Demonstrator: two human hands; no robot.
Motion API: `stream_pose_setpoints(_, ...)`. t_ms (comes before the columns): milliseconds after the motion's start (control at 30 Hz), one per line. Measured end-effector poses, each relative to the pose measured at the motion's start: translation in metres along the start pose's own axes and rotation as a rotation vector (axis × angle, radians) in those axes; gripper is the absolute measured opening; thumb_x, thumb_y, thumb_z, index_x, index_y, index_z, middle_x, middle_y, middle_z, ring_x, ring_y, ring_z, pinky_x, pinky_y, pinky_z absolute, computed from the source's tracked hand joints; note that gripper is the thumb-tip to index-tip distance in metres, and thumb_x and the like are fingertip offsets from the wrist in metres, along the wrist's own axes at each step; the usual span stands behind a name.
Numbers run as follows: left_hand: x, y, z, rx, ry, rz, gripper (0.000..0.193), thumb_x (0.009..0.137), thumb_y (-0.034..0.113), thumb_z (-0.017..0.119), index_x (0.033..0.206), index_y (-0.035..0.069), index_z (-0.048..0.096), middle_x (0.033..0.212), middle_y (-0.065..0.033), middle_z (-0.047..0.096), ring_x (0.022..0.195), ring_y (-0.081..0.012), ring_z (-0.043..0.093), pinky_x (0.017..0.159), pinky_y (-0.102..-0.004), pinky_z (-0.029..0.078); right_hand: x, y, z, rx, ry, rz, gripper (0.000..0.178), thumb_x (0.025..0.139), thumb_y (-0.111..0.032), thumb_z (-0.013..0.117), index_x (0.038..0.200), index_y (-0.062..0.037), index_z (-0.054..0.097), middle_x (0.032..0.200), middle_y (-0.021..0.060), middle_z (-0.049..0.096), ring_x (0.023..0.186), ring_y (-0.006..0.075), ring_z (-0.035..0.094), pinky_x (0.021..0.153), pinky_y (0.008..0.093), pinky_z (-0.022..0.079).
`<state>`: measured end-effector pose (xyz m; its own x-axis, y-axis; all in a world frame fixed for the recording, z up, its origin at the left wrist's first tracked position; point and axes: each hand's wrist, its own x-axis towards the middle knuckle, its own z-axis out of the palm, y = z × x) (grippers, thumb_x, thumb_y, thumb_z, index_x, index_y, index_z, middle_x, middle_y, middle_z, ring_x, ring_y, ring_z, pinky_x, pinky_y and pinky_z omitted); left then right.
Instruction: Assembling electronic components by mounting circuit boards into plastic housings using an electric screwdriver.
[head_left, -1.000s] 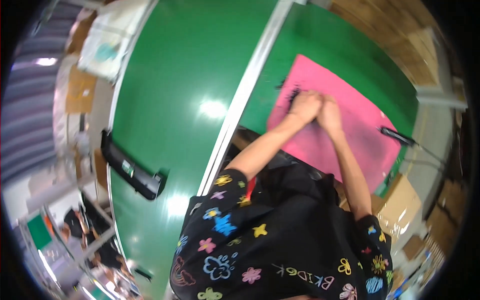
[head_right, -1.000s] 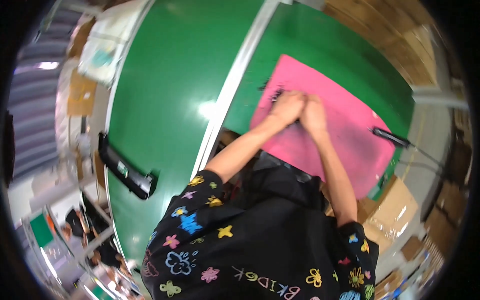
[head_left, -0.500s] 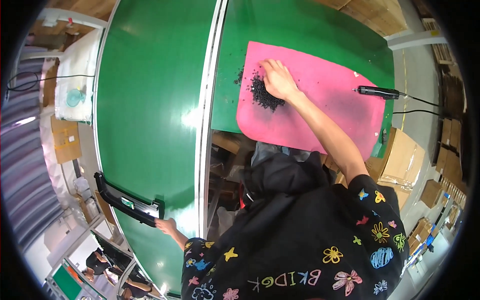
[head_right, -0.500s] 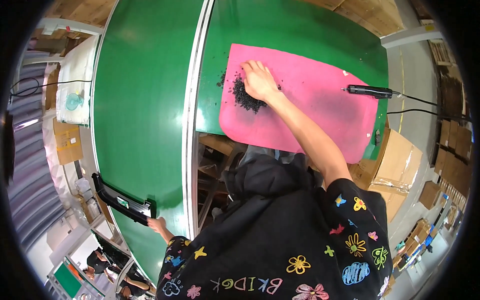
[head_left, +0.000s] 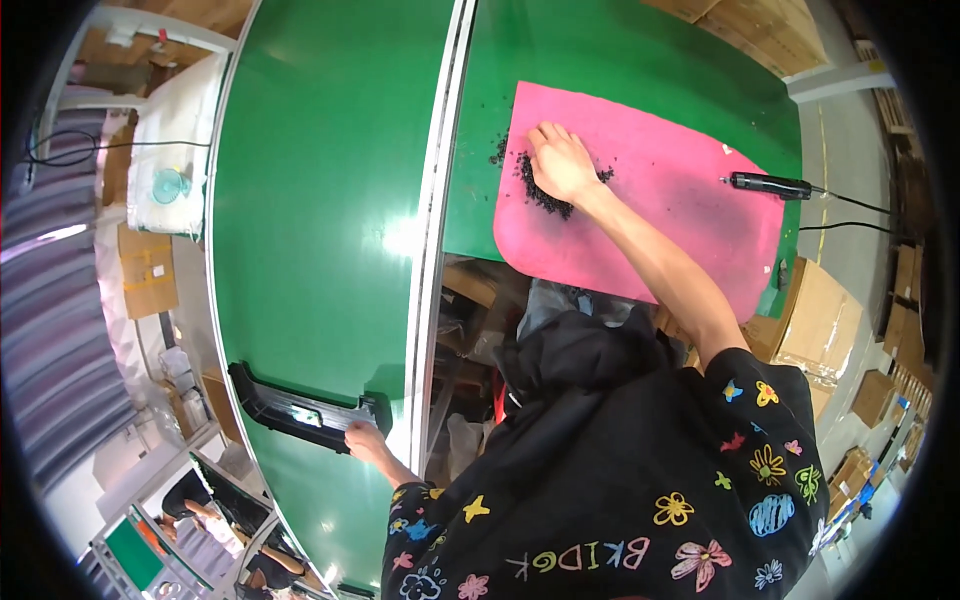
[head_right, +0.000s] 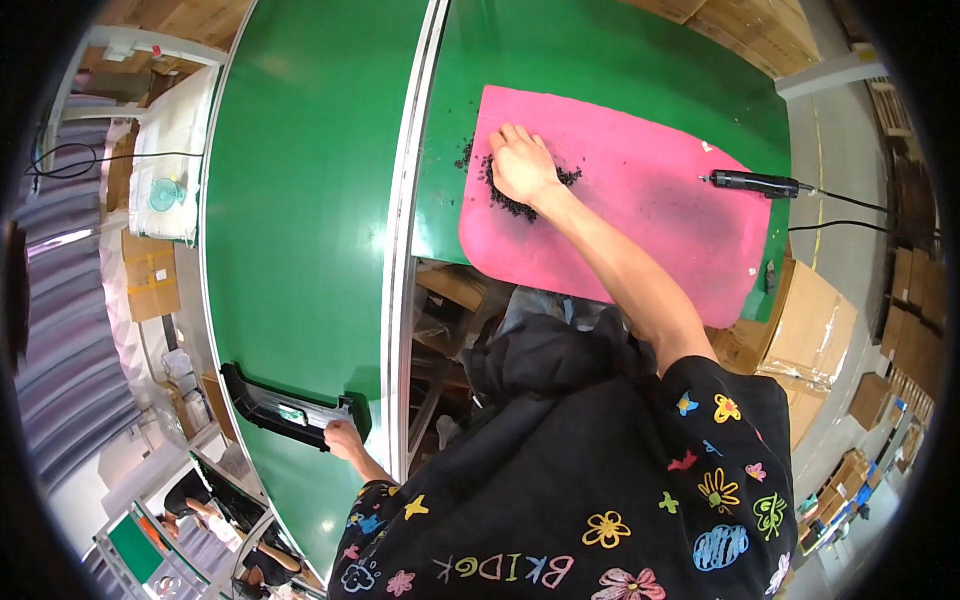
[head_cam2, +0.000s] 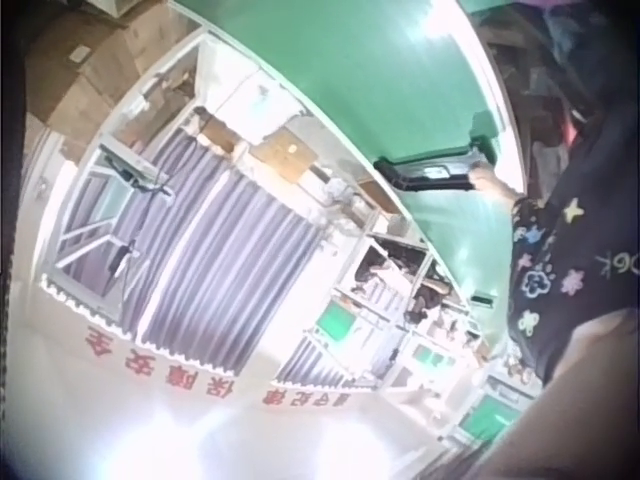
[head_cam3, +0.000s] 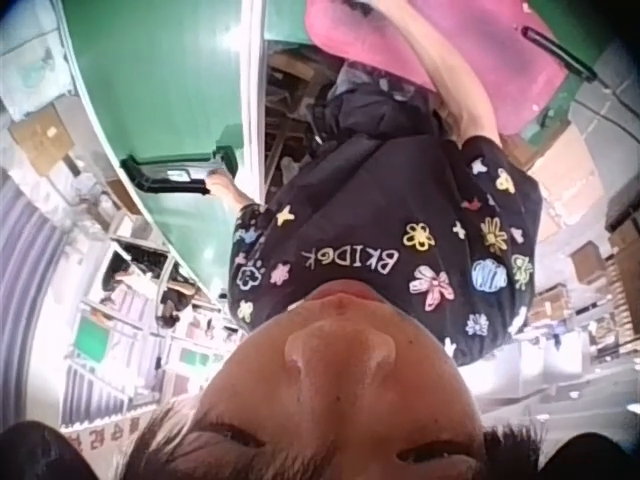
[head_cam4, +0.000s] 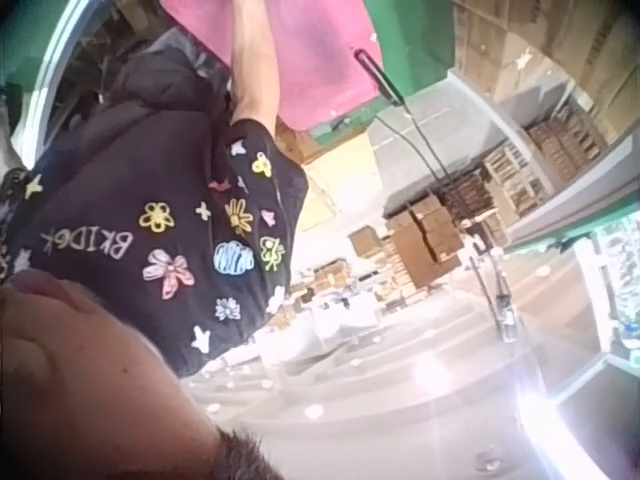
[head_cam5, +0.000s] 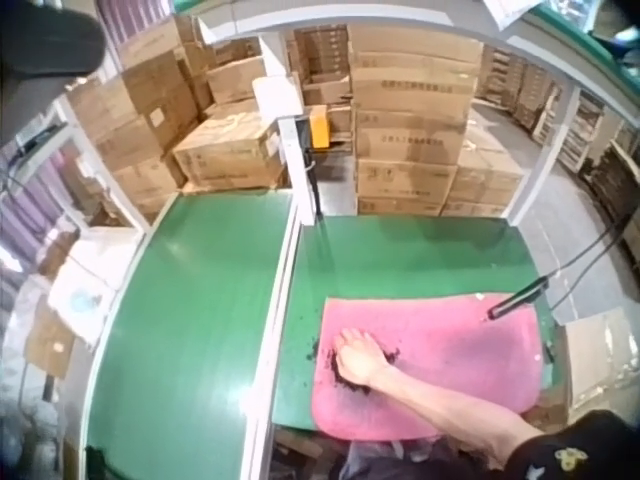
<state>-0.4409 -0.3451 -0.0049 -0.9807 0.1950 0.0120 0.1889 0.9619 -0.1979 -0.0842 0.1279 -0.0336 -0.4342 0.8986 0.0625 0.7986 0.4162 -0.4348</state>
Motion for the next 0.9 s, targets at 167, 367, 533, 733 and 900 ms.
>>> stream_pose_setpoints(167, -0.006, 0.14, -0.036, -0.59, 0.081, 0.665, 0.029, 0.064, -0.01, 0.046, 0.087, -0.001, 0.059, 0.086, -0.0152, 0.059, 0.083, -0.0328, 0.055, 0.078, -0.0419, 0.043, -0.002, 0.011, 0.0, 0.002, -0.157, -0.028, 0.024, 0.076, -0.009, 0.052, 0.097, 0.0007, 0.056, 0.102, 0.0157, 0.054, 0.101, 0.0315, 0.052, 0.087, 0.0436, 0.042)
stream_pose_setpoints(367, -0.103, 0.387, -0.082, -1.005, -0.394, 1.33, 0.038, 0.076, -0.007, 0.046, 0.111, 0.002, 0.056, 0.112, -0.0182, 0.056, 0.108, -0.0344, 0.052, 0.094, -0.0398, 0.041, -0.028, 0.021, -0.026, -0.017, 0.193, 0.223, 0.031, 0.076, -0.007, 0.054, 0.105, 0.0005, 0.055, 0.106, 0.0159, 0.053, 0.102, 0.0326, 0.05, 0.084, 0.0441, 0.043)
stream_pose_setpoints(533, -0.19, 0.494, -0.099, -0.785, -0.25, 1.723, 0.04, 0.079, 0.003, 0.049, 0.119, 0.003, 0.054, 0.118, -0.0166, 0.055, 0.113, -0.0335, 0.048, 0.096, -0.0425, 0.039, -0.056, 0.049, -0.039, -0.096, 0.072, 0.512, 0.025, 0.069, -0.008, 0.056, 0.091, 0.0026, 0.059, 0.097, 0.0207, 0.058, 0.091, 0.0362, 0.055, 0.076, 0.0469, 0.048)
stream_pose_setpoints(733, -0.216, 0.522, -0.076, -0.53, -0.274, 2.047, 0.016, 0.08, 0.013, 0.053, 0.077, 0.0, 0.061, 0.082, -0.0216, 0.06, 0.082, -0.04, 0.055, 0.077, -0.0485, 0.044, -0.107, 0.029, -0.06, 0.213, 0.252, 0.463, 0.02, 0.07, -0.01, 0.055, 0.088, -0.0014, 0.059, 0.094, 0.015, 0.056, 0.092, 0.0318, 0.054, 0.076, 0.0436, 0.047)
stream_pose_setpoints(900, -0.22, 0.51, -0.108, -0.369, -0.111, 2.016, 0.019, 0.08, 0.013, 0.054, 0.087, -0.001, 0.065, 0.087, -0.02, 0.061, 0.087, -0.0403, 0.056, 0.08, -0.0476, 0.045, -0.243, 0.027, -0.102, 0.331, 0.455, 0.373, 0.028, 0.072, -0.011, 0.057, 0.098, 0.0002, 0.053, 0.095, 0.0146, 0.051, 0.095, 0.0314, 0.051, 0.083, 0.0418, 0.044)
